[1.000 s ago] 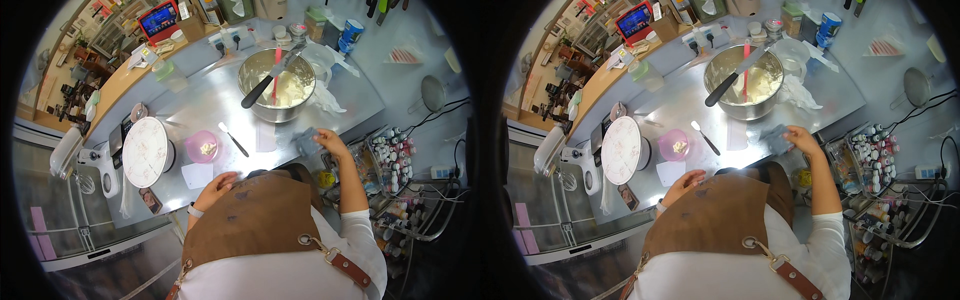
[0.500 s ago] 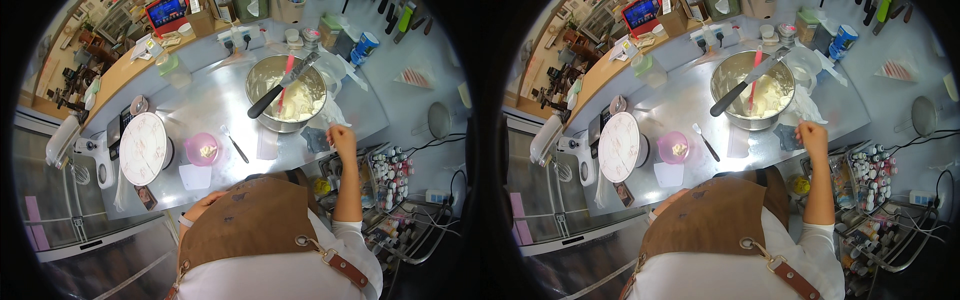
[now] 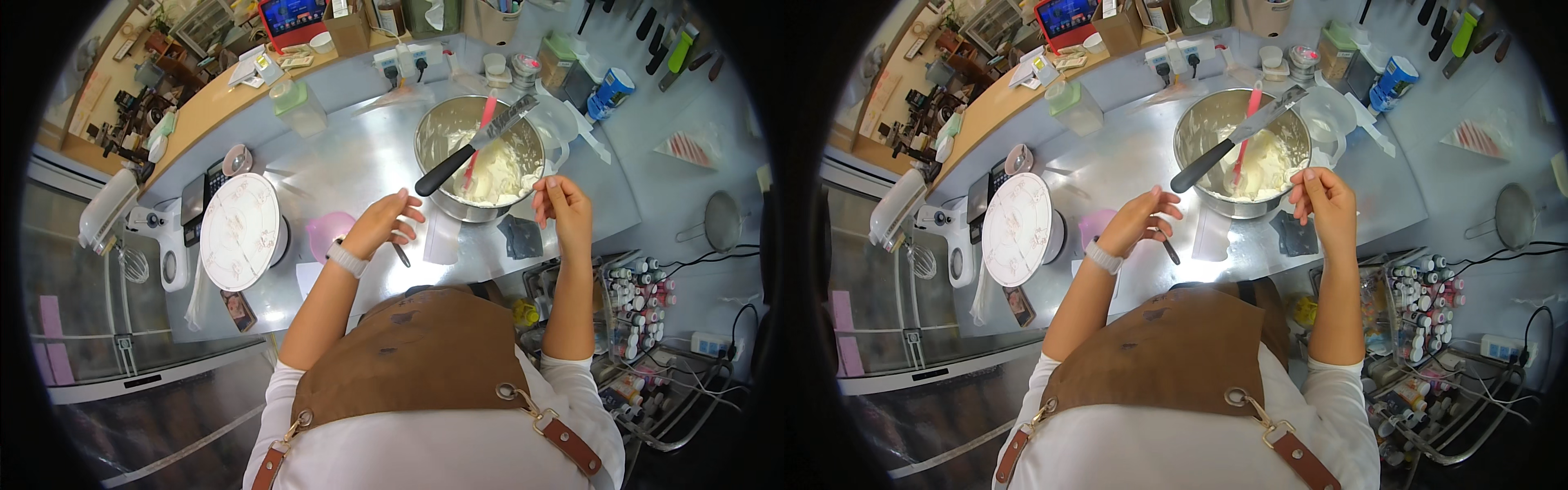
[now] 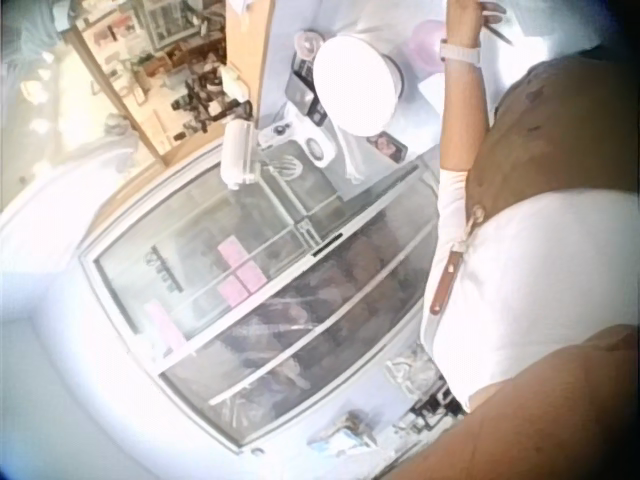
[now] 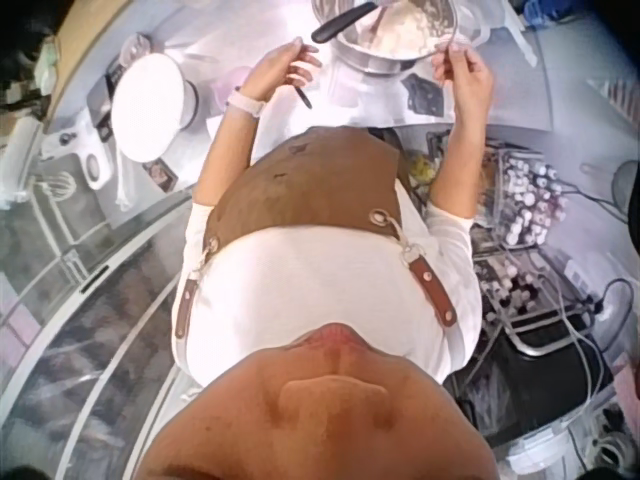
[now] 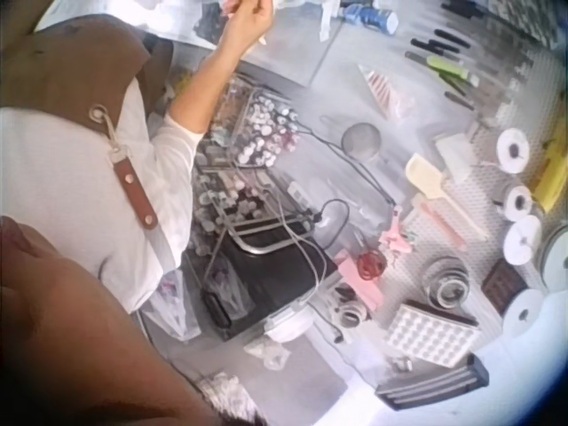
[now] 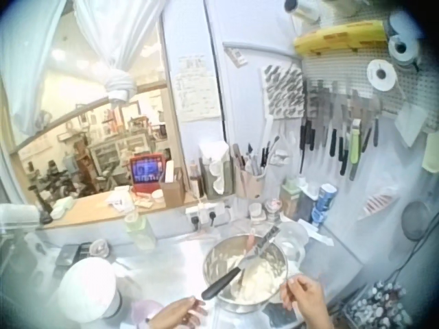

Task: The person scoops white frosting from a large metal bowl into a small pink bowl, then adds pink food coloring and stirs to mix. The person uses a spatula and a spoon during the process.

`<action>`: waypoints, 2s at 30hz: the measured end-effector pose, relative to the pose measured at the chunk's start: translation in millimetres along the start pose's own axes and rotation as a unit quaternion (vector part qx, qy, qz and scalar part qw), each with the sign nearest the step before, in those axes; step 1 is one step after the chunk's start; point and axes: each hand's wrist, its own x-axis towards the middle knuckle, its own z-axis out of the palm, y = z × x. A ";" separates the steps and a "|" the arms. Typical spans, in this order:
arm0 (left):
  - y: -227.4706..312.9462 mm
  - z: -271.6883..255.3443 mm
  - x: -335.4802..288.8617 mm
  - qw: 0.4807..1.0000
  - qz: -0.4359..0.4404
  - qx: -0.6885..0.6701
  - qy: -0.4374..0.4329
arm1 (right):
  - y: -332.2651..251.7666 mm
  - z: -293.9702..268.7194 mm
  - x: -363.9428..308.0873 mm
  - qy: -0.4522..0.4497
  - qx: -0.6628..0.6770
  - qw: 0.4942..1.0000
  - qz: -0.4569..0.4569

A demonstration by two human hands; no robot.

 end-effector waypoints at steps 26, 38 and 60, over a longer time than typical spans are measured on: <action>1.5 61.4 -45.6 0.968 0.053 0.179 -0.168 | -7.3 19.4 12.7 0.005 0.014 0.999 -0.043; -92.8 -47.5 -91.7 0.997 0.036 -0.015 0.074 | 40.9 -100.8 -6.9 0.118 -0.531 0.832 -0.112; -188.3 -128.3 -130.8 0.945 -0.061 0.017 0.320 | 20.6 -76.1 -78.9 0.014 0.053 0.998 0.043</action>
